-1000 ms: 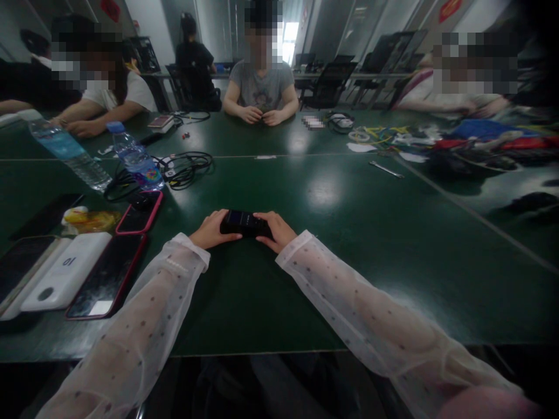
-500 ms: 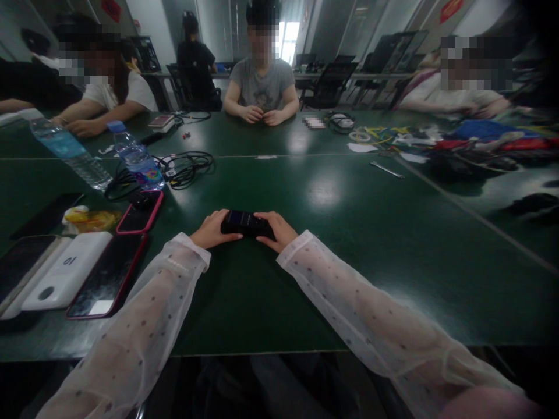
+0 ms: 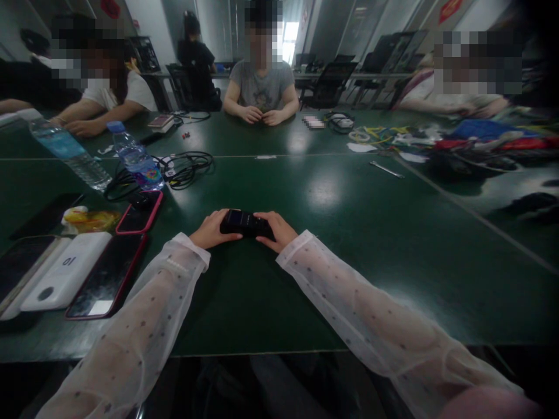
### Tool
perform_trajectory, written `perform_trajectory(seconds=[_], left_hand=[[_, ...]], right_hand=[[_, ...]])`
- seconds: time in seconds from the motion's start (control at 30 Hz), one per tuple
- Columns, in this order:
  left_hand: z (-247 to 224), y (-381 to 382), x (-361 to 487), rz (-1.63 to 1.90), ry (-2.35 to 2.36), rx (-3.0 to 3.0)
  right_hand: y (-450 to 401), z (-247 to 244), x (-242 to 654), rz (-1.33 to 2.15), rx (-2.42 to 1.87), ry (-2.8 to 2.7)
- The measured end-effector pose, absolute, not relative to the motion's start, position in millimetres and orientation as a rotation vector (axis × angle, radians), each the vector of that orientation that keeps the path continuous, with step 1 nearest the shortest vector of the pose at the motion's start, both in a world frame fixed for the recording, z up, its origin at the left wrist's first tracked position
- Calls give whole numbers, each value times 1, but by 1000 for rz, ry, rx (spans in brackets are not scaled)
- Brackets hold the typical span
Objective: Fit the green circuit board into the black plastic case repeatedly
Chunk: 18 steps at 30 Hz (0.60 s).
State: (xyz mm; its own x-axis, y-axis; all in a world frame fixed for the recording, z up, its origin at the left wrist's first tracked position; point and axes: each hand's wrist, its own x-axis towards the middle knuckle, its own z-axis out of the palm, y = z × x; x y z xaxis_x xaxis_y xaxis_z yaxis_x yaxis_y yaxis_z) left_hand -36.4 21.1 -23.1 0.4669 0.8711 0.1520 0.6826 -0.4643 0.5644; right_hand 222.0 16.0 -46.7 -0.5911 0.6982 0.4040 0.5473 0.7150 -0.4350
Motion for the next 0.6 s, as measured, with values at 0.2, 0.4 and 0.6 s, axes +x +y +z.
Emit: perform_trajectory(seconds=[0.2, 0.4, 0.6], left_hand=[[-23, 21, -36, 591, 1307, 2291], [-26, 22, -38, 581, 1311, 2309], [-26, 22, -38, 586, 1292, 2314]], right_hand=[[15, -47, 222, 352, -954, -2358], [15, -44, 222, 374, -965, -2357], [16, -42, 223, 408, -936, -2355]])
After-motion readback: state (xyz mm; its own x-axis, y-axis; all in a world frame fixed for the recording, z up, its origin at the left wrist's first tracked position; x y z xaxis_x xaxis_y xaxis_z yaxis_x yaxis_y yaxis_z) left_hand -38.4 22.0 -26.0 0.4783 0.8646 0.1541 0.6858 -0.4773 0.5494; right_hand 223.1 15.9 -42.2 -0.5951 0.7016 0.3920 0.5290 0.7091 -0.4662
